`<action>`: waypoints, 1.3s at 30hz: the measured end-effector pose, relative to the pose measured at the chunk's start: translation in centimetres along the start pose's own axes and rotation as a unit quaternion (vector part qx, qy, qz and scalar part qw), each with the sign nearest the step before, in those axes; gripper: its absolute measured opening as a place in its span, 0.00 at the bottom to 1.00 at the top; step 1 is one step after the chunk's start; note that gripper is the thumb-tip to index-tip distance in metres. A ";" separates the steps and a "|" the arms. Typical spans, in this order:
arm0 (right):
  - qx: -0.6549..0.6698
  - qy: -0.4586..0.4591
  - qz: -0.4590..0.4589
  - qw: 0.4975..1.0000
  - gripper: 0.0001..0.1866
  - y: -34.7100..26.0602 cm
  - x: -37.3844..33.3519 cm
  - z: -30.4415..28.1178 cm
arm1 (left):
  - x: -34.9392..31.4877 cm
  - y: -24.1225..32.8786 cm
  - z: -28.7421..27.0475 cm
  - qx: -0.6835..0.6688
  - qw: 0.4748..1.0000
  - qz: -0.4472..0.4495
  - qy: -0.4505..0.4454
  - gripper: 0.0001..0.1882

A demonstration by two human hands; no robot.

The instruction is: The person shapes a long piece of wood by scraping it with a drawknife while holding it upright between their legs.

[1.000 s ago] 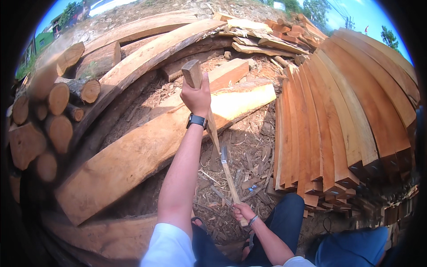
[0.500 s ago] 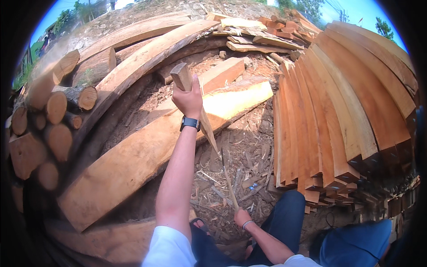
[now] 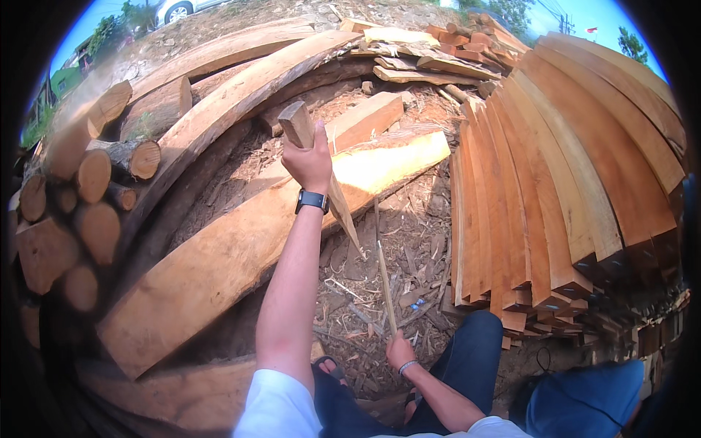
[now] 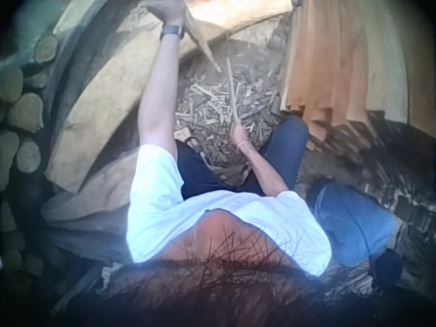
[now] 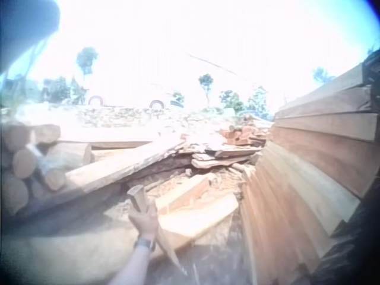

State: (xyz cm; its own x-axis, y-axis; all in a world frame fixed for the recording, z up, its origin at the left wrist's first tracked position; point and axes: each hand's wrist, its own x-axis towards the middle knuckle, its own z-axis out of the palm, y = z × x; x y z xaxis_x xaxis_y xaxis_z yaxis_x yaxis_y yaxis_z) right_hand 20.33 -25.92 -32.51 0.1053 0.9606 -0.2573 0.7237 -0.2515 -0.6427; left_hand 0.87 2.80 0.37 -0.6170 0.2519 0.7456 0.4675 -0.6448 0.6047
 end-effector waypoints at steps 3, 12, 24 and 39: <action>0.042 0.012 -0.001 0.999 0.16 0.6 0.6 1.4 | 0.4 -0.5 -0.7 0.012 1.000 0.012 0.003 0.14; 0.038 0.023 0.000 0.999 0.15 0.7 0.0 0.8 | 0.0 0.6 -0.5 -0.013 0.998 -0.051 -0.015 0.17; 0.043 0.031 0.010 0.999 0.15 2.3 0.1 2.5 | -0.2 0.2 -0.3 -0.004 1.000 -0.026 -0.010 0.14; -0.072 -0.051 -0.037 0.995 0.16 5.0 1.2 4.0 | -0.1 1.5 -0.3 -0.004 0.999 -0.049 -0.022 0.18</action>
State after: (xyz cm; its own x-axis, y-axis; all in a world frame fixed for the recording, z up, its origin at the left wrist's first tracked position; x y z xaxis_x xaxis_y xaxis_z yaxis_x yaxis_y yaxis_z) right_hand 21.32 -26.46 -38.88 -0.0162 0.9572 -0.2891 0.8182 -0.1534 -0.5540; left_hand 1.43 1.58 1.09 -0.6312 0.3453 0.6945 0.4004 -0.6219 0.6730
